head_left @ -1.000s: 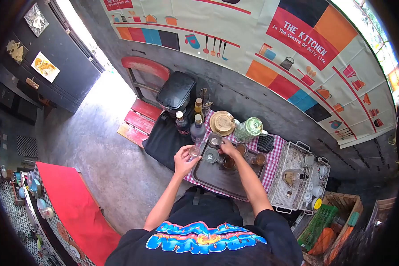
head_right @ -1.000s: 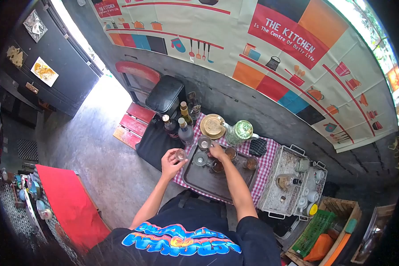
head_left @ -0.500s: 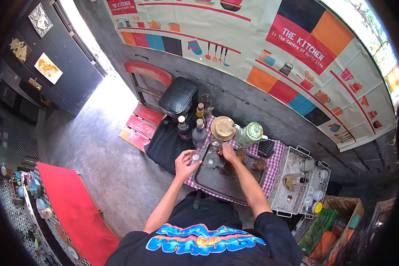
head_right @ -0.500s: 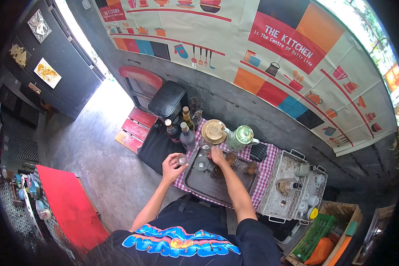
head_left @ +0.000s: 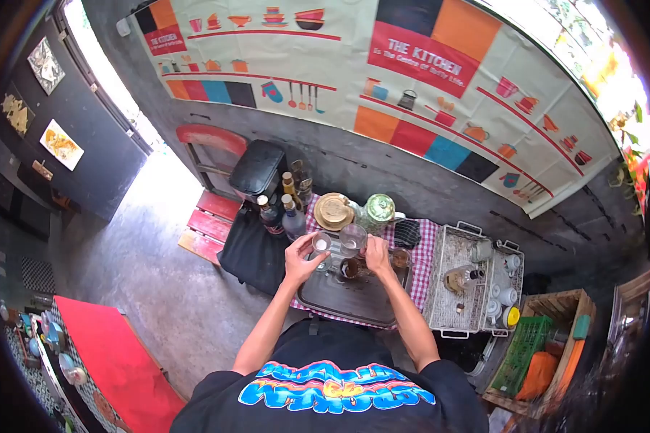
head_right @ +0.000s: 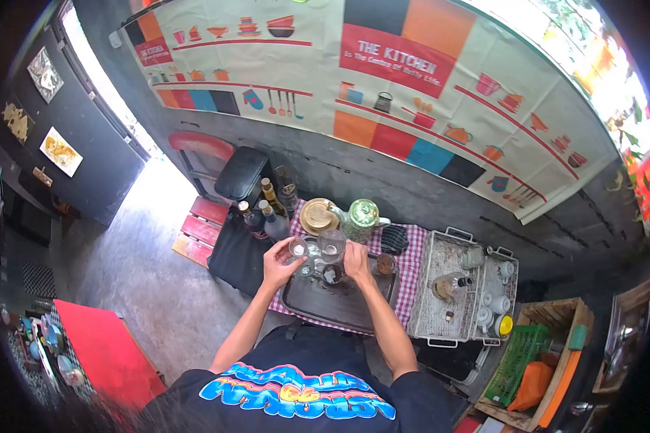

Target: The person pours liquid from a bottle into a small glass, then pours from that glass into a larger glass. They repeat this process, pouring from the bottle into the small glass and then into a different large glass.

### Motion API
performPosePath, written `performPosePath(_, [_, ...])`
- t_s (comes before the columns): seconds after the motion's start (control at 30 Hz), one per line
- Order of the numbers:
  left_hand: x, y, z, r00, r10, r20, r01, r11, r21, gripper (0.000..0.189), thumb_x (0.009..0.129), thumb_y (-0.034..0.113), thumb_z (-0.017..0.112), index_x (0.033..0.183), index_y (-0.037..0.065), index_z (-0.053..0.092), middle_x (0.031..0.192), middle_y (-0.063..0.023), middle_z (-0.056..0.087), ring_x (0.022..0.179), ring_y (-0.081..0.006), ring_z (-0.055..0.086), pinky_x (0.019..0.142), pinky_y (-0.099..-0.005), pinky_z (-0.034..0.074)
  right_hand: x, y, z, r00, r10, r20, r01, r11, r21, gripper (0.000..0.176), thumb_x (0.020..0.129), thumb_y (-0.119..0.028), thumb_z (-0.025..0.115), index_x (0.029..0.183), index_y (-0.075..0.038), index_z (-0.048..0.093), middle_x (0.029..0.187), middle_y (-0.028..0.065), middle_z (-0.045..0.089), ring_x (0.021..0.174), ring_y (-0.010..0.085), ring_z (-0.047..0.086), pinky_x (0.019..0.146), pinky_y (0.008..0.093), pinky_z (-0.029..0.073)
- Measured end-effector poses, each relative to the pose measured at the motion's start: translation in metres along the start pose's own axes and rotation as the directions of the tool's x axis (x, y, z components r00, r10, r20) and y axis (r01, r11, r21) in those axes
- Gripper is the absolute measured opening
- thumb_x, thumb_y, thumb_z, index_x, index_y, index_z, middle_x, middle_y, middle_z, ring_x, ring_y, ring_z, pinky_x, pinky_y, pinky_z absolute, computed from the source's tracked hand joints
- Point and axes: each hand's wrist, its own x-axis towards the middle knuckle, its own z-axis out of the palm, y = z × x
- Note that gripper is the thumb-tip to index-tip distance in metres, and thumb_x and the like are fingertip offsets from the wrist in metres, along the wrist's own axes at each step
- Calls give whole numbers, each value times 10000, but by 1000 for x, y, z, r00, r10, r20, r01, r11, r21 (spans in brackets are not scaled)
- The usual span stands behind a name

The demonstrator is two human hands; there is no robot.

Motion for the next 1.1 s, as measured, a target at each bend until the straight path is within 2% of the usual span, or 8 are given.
performPosePath(0.13, [7, 7, 31, 995, 69, 71, -69, 998, -3, 605, 741, 1, 851, 1295, -53, 614, 1248, -130, 642, 1092, -178, 660, 952, -298, 563, -20, -22, -40, 998, -7, -63, 3, 998, -59, 501, 1028, -237, 381, 672, 37, 603, 603, 187, 617, 575, 352, 631, 597, 460, 473])
performPosePath(0.27, [10, 17, 59, 981, 129, 147, -141, 987, 74, 595, 747, 17, 845, 1295, -47, 620, 1253, -130, 656, 1078, -168, 668, 939, -299, 562, -35, -19, -65, 991, -24, -129, 11, 995, -95, 518, 1032, -243, 378, 658, 32, 606, 599, 195, 615, 591, 373, 635, 604, 472, 469])
performPosePath(0.37, [10, 17, 75, 977, 89, 193, -98, 994, 41, 594, 744, 21, 845, 1291, -46, 622, 1249, -123, 666, 1077, -161, 669, 943, -296, 554, -43, -15, -79, 988, -6, -157, -10, 995, -101, 515, 1031, -247, 383, 658, 30, 606, 597, 195, 614, 591, 372, 637, 600, 474, 466])
performPosePath(0.53, [8, 11, 95, 962, 130, 239, -129, 991, -17, 578, 739, 10, 838, 1268, -45, 613, 1248, -124, 674, 1102, -164, 659, 964, -310, 538, -55, -11, -93, 975, -68, -212, 42, 991, -129, 501, 1027, -228, 391, 651, 30, 600, 586, 195, 608, 569, 364, 626, 579, 471, 455])
performPosePath(0.63, [5, 16, 101, 955, 124, 268, -132, 991, 14, 572, 738, -40, 831, 1253, -31, 581, 1265, -143, 661, 1144, -185, 645, 1019, -332, 512, -59, -5, -98, 968, -77, -241, 53, 993, -106, 490, 1023, -211, 403, 644, 35, 593, 582, 200, 602, 546, 354, 618, 562, 459, 449])
performPosePath(0.77, [3, 22, 107, 951, 129, 281, -141, 990, 25, 559, 726, -27, 841, 1224, -24, 587, 1265, -145, 664, 1139, -184, 649, 1013, -333, 514, -63, 3, -104, 973, -76, -219, 45, 988, -145, 476, 1018, -198, 416, 638, 39, 578, 572, 203, 588, 518, 342, 608, 541, 441, 440])
performPosePath(0.87, [4, 25, 108, 943, 156, 293, -178, 983, 48, 554, 711, -15, 842, 1212, -22, 606, 1245, -141, 679, 1127, -183, 657, 1002, -333, 519, -67, 4, -108, 985, -9, -173, -7, 996, -93, 398, 1008, -211, 448, 733, 31, 602, 722, 287, 600, 705, 486, 608, 611, 534, 440])
performPosePath(1.1, [5, 39, 109, 927, 184, 328, -232, 966, 113, 509, 701, 8, 812, 1186, -13, 657, 1201, -133, 713, 1095, -179, 678, 976, -324, 527, -74, -15, -115, 982, -37, -184, 18, 995, -103, 383, 1005, -198, 445, 731, 28, 589, 717, 284, 603, 705, 481, 614, 612, 535, 452])
